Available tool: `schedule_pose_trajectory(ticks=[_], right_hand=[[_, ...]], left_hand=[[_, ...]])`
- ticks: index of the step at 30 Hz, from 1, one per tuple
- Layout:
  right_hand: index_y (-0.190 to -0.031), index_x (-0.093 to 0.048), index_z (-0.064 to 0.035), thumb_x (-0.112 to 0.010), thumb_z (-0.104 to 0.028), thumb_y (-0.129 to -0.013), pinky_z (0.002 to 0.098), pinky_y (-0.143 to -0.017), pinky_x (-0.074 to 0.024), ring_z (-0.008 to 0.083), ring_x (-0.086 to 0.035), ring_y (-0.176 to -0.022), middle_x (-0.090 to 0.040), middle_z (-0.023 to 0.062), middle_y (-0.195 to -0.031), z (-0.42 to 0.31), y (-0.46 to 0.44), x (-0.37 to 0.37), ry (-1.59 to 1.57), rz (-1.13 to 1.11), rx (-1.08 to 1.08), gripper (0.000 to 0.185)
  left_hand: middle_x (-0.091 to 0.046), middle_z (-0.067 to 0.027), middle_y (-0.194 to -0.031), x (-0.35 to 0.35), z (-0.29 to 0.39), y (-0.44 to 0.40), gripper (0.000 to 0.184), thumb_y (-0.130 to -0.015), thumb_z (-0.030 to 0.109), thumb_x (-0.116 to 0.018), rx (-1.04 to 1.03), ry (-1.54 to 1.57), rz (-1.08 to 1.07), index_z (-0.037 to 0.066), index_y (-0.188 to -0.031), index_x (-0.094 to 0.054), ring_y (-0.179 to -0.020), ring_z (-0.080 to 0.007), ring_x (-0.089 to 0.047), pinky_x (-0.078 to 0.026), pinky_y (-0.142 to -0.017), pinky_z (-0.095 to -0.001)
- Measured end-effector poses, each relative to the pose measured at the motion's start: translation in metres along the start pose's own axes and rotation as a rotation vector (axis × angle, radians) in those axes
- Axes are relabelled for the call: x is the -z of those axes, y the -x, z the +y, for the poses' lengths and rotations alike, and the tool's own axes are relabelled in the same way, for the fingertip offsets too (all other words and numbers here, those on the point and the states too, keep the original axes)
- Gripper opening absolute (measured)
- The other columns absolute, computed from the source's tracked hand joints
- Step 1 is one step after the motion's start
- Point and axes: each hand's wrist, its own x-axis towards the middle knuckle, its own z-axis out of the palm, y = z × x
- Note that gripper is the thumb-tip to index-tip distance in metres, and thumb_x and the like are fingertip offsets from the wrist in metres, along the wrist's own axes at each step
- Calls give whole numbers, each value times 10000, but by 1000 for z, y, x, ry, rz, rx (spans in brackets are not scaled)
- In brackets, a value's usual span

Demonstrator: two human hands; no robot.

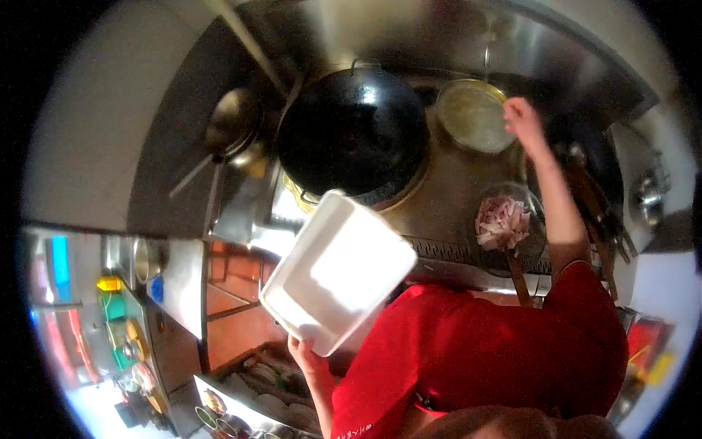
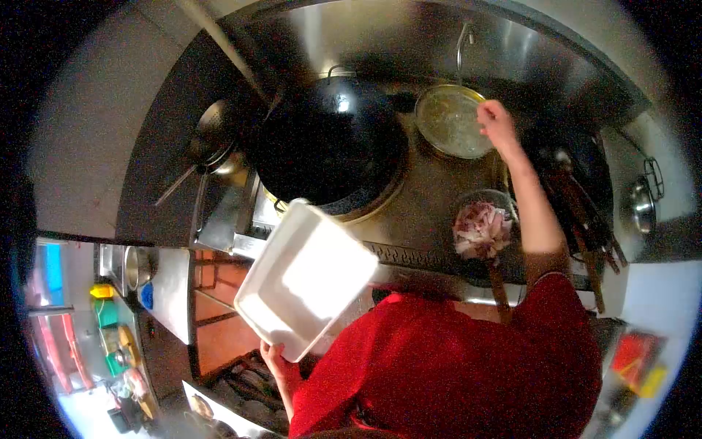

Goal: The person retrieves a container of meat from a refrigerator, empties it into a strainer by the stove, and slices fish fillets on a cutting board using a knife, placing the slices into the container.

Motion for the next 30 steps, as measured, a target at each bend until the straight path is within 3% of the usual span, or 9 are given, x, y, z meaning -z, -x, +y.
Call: schedule_pose_trajectory(ticks=[4,6,8,11,12,15,20,22,30], right_hand=[[-1168,-633,-81,-629,-328,-1044,333,-744,-540,137,-627,-889,-649,10,-1013,-18,-57,-10,135,110,15,277],[-1150,-628,-61,-622,-374,-1045,380,-746,-524,167,-622,-876,-665,45,-981,-4,-109,-14,350,150,338,329],[-1124,-630,-57,-620,-374,-1043,407,-763,-506,189,-618,-862,-676,64,-958,-14,-147,-30,357,50,321,328],[-1107,-636,-35,-638,-304,-1020,417,-779,-512,224,-642,-911,-692,87,-1003,-31,-207,-74,314,34,424,283],[-1134,-647,-35,-665,-271,-980,428,-822,-521,258,-647,-955,-689,108,-1053,-27,-254,-80,441,-2,483,283],[-1215,-680,-34,-748,-172,-861,461,-950,-548,358,-660,-1086,-681,172,-1200,43,-440,-68,1268,-19,818,385],[-1331,-612,-112,-655,-232,-1010,379,-720,-529,242,-662,-918,-658,52,-1097,73,-548,-92,237,-379,498,345],[-1379,-633,-93,-631,-274,-1026,450,-811,-538,259,-679,-1006,-700,81,-1126,53,-521,-108,-103,-159,300,396],[-1217,-637,-69,-592,-287,-1039,418,-756,-524,239,-660,-899,-686,77,-980,-1,-437,-103,-75,-60,164,285]], left_hand=[[-627,-145,-1080,8,-11,25,621,-690,114,-572,-19,101,130,-52,-1289,-568,-946,-295,-662,-602,-796,-405],[-620,-158,-1092,4,-14,31,630,-701,94,-537,-10,149,229,-41,-1316,-555,-962,-299,-656,-601,-802,-416],[-621,-167,-1086,8,-15,33,635,-695,76,-527,0,173,287,-51,-1317,-552,-954,-303,-663,-606,-802,-418],[-654,-123,-1030,-10,-2,46,342,-867,81,-563,-5,39,345,-27,-1190,-594,-913,-270,-687,-620,-772,-410],[-662,-116,-1007,18,-16,45,303,-877,105,-586,-111,-243,281,-11,-1156,-616,-902,-248,-687,-609,-761,-385],[-672,-100,-1037,8,-16,51,285,-879,115,-572,-38,143,361,-15,-1123,-640,-927,-217,-681,-584,-819,-348],[-694,-129,-1159,33,-40,63,476,-842,125,-564,-92,267,348,-46,-1285,-593,-1028,-233,-693,-576,-887,-361],[-699,-135,-1147,45,-46,67,481,-805,79,-553,-99,334,386,-56,-1263,-606,-1024,-242,-695,-573,-902,-371],[-683,-136,-1086,131,-82,87,470,-761,50,-538,-78,431,601,-49,-1217,-593,-963,-267,-704,-601,-885,-404]])
